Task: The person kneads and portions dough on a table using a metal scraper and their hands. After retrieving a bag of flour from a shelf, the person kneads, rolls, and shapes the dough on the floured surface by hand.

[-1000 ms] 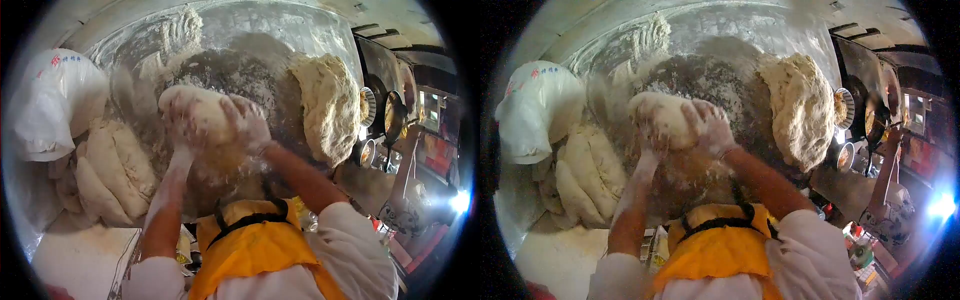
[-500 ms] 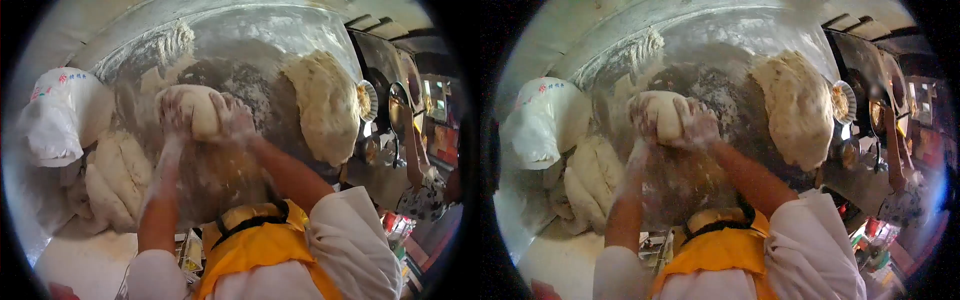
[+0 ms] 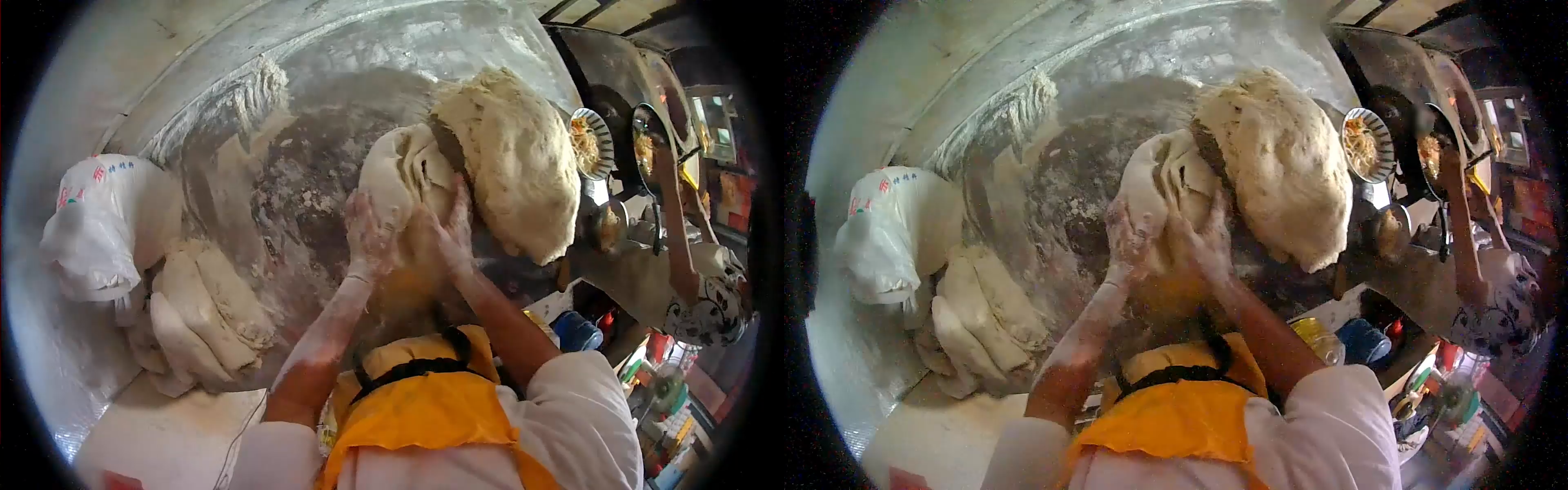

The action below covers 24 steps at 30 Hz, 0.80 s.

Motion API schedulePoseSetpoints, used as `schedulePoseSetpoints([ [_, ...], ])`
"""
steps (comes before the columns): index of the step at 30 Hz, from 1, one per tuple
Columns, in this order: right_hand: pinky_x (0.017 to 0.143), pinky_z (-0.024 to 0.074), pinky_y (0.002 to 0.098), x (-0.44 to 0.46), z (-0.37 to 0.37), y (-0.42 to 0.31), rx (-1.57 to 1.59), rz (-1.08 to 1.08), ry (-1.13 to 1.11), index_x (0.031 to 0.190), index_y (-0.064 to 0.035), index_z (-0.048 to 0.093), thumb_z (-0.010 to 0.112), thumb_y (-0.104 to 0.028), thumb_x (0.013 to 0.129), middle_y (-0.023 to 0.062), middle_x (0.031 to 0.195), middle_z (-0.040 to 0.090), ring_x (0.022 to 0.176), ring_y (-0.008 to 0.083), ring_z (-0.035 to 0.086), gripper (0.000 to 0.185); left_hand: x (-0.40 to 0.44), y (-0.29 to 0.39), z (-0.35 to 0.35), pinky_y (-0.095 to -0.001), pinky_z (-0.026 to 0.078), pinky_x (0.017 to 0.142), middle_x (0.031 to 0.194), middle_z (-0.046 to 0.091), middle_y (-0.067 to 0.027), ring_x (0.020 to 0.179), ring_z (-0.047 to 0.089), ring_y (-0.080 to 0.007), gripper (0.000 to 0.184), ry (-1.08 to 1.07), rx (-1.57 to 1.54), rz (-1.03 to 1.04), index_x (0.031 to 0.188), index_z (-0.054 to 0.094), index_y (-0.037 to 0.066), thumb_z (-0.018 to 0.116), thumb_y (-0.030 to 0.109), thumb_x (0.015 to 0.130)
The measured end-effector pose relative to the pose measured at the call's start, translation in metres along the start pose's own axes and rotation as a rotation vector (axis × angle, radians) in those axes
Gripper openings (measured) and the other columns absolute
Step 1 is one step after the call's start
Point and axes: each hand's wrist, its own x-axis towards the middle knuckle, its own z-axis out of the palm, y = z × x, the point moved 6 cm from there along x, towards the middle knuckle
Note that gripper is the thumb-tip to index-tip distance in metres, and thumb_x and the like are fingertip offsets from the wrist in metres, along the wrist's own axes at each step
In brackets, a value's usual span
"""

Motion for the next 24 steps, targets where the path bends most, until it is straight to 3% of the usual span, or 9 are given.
schedulePoseSetpoints([
  [4,0.120,0.0284,0.0522,0.040,0.031,-0.004,-0.269,-0.119,0.092,0.160,-0.0028,0.027,0.062,-0.035,0.100,0.0274,0.158,0.033,0.142,0.0456,0.035,0.076,0.016,0.020,-0.007,-0.0532,0.047,0.102,0.139,0.047,-0.0224,0.122,0.053,-0.0427,0.075,0.101,0.193,0.130,0.153,0.043,0.017,0.073,0.039,0.089],
  [8,0.117,0.0311,0.0536,0.089,0.045,0.021,-0.433,-0.391,0.007,0.157,-0.0056,0.033,0.054,-0.038,0.103,0.0241,0.157,0.036,0.142,0.0442,0.035,0.066,0.053,0.019,0.008,-0.0530,0.047,0.103,0.139,0.046,-0.0239,0.122,0.053,-0.0423,0.076,0.275,0.428,0.171,0.154,0.042,0.016,0.074,0.037,0.088],
  [11,0.118,0.0289,0.0544,0.121,0.050,0.007,0.041,0.026,-0.014,0.151,-0.0051,0.041,0.053,-0.036,0.100,0.0283,0.160,0.028,0.144,0.0488,0.031,0.060,0.103,0.022,-0.004,-0.0530,0.047,0.104,0.138,0.048,-0.0244,0.123,0.053,-0.0411,0.076,0.108,0.352,0.101,0.153,0.044,0.016,0.074,0.038,0.087],
  [14,0.113,0.0397,0.0477,0.100,0.059,0.041,-0.273,-0.148,0.027,0.156,0.0015,0.032,0.055,-0.033,0.103,0.0249,0.152,0.044,0.140,0.0376,0.044,0.067,0.080,-0.005,-0.003,-0.0503,0.051,0.098,0.139,0.049,-0.0181,0.122,0.055,-0.0362,0.076,0.059,0.190,0.208,0.155,0.040,0.014,0.073,0.035,0.089],
  [15,0.105,0.0461,0.0486,0.071,0.061,0.030,-0.586,-0.254,-0.169,0.156,0.0008,0.032,0.054,-0.035,0.103,0.0248,0.148,0.047,0.133,0.0394,0.050,0.068,0.062,-0.019,-0.004,-0.0463,0.054,0.094,0.140,0.050,-0.0137,0.121,0.056,-0.0323,0.075,0.057,0.031,0.241,0.155,0.040,0.012,0.072,0.034,0.091],
  [16,0.097,0.0525,0.0495,0.040,0.060,0.022,-0.904,-0.355,-0.358,0.156,0.0001,0.033,0.053,-0.036,0.102,0.0248,0.143,0.049,0.126,0.0412,0.056,0.068,0.031,-0.024,-0.010,-0.0441,0.054,0.093,0.140,0.050,-0.0123,0.120,0.056,-0.0307,0.075,-0.023,-0.266,0.121,0.155,0.039,0.012,0.072,0.033,0.092],
  [17,0.091,0.0539,0.0503,0.006,0.045,-0.008,-0.716,-0.188,-0.393,0.154,-0.0056,0.038,0.051,-0.037,0.103,0.0266,0.138,0.051,0.116,0.0448,0.058,0.061,-0.001,-0.028,-0.016,-0.0419,0.055,0.092,0.139,0.050,-0.0109,0.119,0.057,-0.0291,0.075,-0.066,-0.560,-0.015,0.156,0.038,0.012,0.071,0.033,0.092],
  [21,0.090,0.0524,0.0525,-0.085,0.063,0.010,-0.549,-0.307,-0.048,0.143,-0.0115,0.050,0.062,-0.046,0.097,0.0212,0.126,0.054,0.110,0.0402,0.058,0.059,-0.107,-0.090,-0.025,-0.0350,0.052,0.092,0.137,0.050,-0.0091,0.115,0.057,-0.0251,0.076,-0.083,-0.216,0.085,0.159,0.032,0.011,0.069,0.028,0.095],
  [24,0.090,0.0539,0.0500,-0.055,0.089,-0.008,-0.418,-0.379,-0.105,0.146,-0.0108,0.048,0.064,-0.052,0.094,0.0207,0.125,0.057,0.111,0.0401,0.059,0.068,-0.132,-0.180,0.000,-0.0370,0.050,0.099,0.154,0.042,-0.0119,0.123,0.057,-0.0284,0.076,-0.010,-0.268,-0.358,0.160,0.033,0.014,0.068,0.034,0.095],
])
